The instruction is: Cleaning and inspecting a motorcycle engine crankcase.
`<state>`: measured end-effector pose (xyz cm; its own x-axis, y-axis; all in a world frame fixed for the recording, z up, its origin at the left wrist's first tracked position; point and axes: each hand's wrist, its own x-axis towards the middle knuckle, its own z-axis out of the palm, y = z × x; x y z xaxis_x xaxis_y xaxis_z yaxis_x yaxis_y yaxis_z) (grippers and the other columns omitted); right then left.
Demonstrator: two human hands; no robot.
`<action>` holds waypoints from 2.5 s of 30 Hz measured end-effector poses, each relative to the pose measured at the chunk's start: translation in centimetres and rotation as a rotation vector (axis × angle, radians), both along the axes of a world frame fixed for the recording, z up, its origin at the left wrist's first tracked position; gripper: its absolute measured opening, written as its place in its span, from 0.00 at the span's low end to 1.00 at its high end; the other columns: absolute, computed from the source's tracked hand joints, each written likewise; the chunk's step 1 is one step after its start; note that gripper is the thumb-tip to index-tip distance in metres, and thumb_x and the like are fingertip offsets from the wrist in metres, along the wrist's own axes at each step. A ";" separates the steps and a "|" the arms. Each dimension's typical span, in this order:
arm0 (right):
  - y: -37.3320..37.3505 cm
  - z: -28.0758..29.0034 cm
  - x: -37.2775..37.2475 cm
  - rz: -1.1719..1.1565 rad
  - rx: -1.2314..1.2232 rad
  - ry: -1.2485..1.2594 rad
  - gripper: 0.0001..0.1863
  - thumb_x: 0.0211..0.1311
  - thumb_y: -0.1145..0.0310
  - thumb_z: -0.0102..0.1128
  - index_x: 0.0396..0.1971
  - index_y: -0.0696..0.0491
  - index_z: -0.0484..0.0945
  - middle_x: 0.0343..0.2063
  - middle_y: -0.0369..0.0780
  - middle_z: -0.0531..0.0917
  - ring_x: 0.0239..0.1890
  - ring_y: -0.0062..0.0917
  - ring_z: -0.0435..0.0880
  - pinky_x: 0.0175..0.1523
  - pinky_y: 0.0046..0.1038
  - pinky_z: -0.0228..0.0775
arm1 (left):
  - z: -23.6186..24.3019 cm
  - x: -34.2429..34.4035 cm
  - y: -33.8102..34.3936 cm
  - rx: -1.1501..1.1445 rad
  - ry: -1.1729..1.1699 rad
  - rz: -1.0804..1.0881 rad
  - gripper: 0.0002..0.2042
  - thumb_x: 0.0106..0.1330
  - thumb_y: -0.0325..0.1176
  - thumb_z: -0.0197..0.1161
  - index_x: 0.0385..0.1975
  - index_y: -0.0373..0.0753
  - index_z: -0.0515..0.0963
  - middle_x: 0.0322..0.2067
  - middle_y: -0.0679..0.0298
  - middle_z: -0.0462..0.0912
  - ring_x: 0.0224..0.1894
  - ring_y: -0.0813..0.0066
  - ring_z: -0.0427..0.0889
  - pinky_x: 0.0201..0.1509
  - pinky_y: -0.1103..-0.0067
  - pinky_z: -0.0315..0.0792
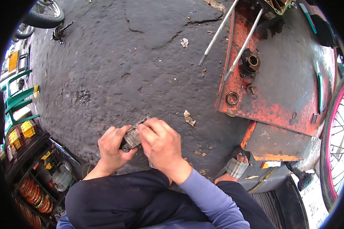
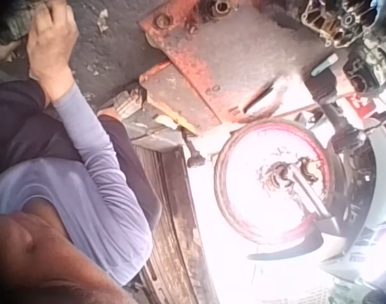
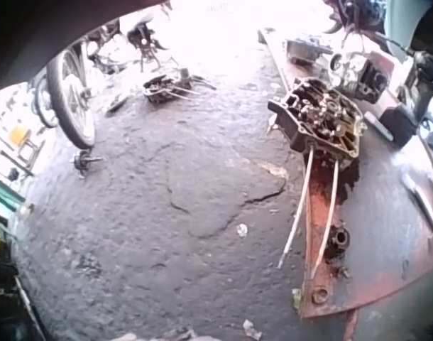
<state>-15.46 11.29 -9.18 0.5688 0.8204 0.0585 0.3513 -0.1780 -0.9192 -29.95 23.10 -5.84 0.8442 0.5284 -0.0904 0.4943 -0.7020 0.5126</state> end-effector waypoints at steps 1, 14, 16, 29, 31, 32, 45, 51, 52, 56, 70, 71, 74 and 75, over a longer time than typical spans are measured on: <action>-0.3 -0.1 0.4 -0.001 -0.077 -0.004 0.09 0.59 0.76 0.70 0.39 0.55 0.86 0.36 0.39 0.83 0.36 0.36 0.86 0.39 0.36 0.80 | 0.1 -0.1 0.0 -0.005 0.013 0.008 0.31 0.35 0.31 0.78 0.47 0.38 0.83 0.30 0.60 0.84 0.29 0.59 0.79 0.33 0.68 0.74; -1.8 4.3 4.5 0.110 -0.162 0.358 0.12 0.54 0.84 0.75 0.39 0.61 0.86 0.34 0.43 0.88 0.36 0.28 0.90 0.41 0.26 0.84 | 0.2 -0.5 1.2 -0.071 0.016 -0.048 0.36 0.39 0.41 0.82 0.54 0.39 0.82 0.31 0.65 0.79 0.32 0.64 0.79 0.32 0.69 0.74; -1.2 4.5 4.1 0.089 -0.133 0.411 0.12 0.53 0.84 0.75 0.38 0.61 0.86 0.35 0.43 0.89 0.36 0.28 0.90 0.40 0.26 0.84 | 0.1 -0.4 1.4 -0.077 -0.022 -0.038 0.35 0.39 0.41 0.83 0.52 0.38 0.82 0.30 0.63 0.81 0.29 0.62 0.79 0.31 0.69 0.73; 1.4 3.7 2.4 0.264 -0.159 0.274 0.10 0.53 0.80 0.78 0.34 0.57 0.88 0.35 0.43 0.89 0.34 0.32 0.90 0.39 0.29 0.83 | 0.2 -1.1 1.0 -0.089 -0.059 -0.039 0.33 0.51 0.49 0.80 0.57 0.41 0.83 0.37 0.66 0.82 0.34 0.66 0.79 0.35 0.71 0.73; 1.1 3.2 2.2 0.197 -0.142 0.251 0.10 0.53 0.79 0.79 0.34 0.57 0.87 0.33 0.42 0.89 0.34 0.32 0.90 0.39 0.29 0.83 | 0.1 -0.7 1.3 -0.049 -0.084 -0.063 0.31 0.49 0.46 0.80 0.55 0.40 0.84 0.41 0.61 0.84 0.35 0.62 0.81 0.36 0.68 0.74; 0.7 3.2 2.0 0.257 -0.101 0.256 0.10 0.53 0.79 0.79 0.35 0.57 0.86 0.33 0.42 0.88 0.34 0.32 0.90 0.38 0.28 0.83 | 0.2 -0.6 1.2 -0.066 -0.059 -0.063 0.32 0.48 0.47 0.80 0.55 0.41 0.84 0.44 0.61 0.84 0.39 0.61 0.82 0.39 0.67 0.74; -2.4 0.7 0.5 0.130 0.089 -0.034 0.10 0.54 0.84 0.74 0.33 0.61 0.81 0.33 0.46 0.85 0.33 0.37 0.88 0.37 0.34 0.82 | 0.1 -0.9 0.6 -0.045 -0.003 -0.091 0.40 0.39 0.43 0.82 0.60 0.41 0.81 0.50 0.65 0.86 0.45 0.65 0.83 0.42 0.68 0.71; -1.7 1.8 -1.0 0.217 0.158 0.077 0.09 0.56 0.83 0.74 0.32 0.60 0.81 0.33 0.47 0.86 0.31 0.35 0.86 0.35 0.32 0.80 | 0.2 -0.8 0.7 -0.037 0.004 -0.103 0.40 0.41 0.43 0.81 0.61 0.41 0.80 0.50 0.65 0.86 0.45 0.65 0.83 0.44 0.68 0.71; -1.8 1.8 -0.8 0.167 0.112 0.123 0.09 0.56 0.83 0.74 0.32 0.60 0.81 0.33 0.46 0.86 0.31 0.34 0.87 0.35 0.32 0.80 | 0.2 -0.8 0.7 -0.036 0.005 -0.101 0.40 0.41 0.43 0.81 0.61 0.41 0.80 0.50 0.65 0.86 0.45 0.65 0.83 0.44 0.68 0.71; -1.8 1.7 -0.5 0.144 0.053 0.214 0.08 0.58 0.82 0.74 0.33 0.60 0.81 0.34 0.46 0.87 0.32 0.33 0.87 0.37 0.30 0.80 | 0.1 -0.8 0.5 -0.029 -0.002 -0.100 0.36 0.45 0.45 0.79 0.59 0.41 0.81 0.48 0.65 0.87 0.44 0.65 0.84 0.44 0.68 0.71; -2.1 1.5 -0.6 0.123 0.009 0.307 0.09 0.56 0.81 0.75 0.33 0.57 0.81 0.33 0.43 0.87 0.32 0.35 0.87 0.38 0.32 0.80 | 0.2 -0.9 0.7 -0.009 -0.001 -0.099 0.34 0.47 0.47 0.78 0.57 0.40 0.82 0.46 0.65 0.88 0.43 0.64 0.85 0.44 0.67 0.72; -2.1 1.5 -0.4 0.132 0.021 0.290 0.09 0.57 0.82 0.73 0.34 0.58 0.81 0.34 0.44 0.87 0.33 0.33 0.87 0.39 0.31 0.80 | 0.2 -0.8 0.8 -0.007 -0.005 -0.099 0.34 0.46 0.46 0.78 0.57 0.40 0.82 0.46 0.65 0.88 0.43 0.64 0.85 0.44 0.67 0.72; -2.0 1.5 -0.1 0.128 0.029 0.313 0.08 0.59 0.84 0.71 0.34 0.59 0.81 0.34 0.45 0.87 0.34 0.31 0.88 0.40 0.29 0.80 | 0.1 -0.8 0.6 -0.022 -0.010 -0.103 0.37 0.43 0.45 0.80 0.58 0.41 0.82 0.48 0.65 0.87 0.44 0.65 0.84 0.45 0.67 0.71; -1.9 1.3 -0.1 0.120 0.036 0.360 0.07 0.59 0.84 0.71 0.34 0.59 0.81 0.34 0.45 0.87 0.34 0.31 0.87 0.40 0.29 0.80 | 0.1 -0.9 0.6 -0.029 -0.003 -0.102 0.39 0.41 0.44 0.81 0.60 0.41 0.81 0.50 0.66 0.87 0.46 0.66 0.83 0.46 0.68 0.70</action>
<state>-15.57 9.41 -7.93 0.4580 0.8836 -0.0976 0.0211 -0.1206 -0.9925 -30.87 23.72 -5.76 0.8936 0.4372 -0.1016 0.4197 -0.7335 0.5346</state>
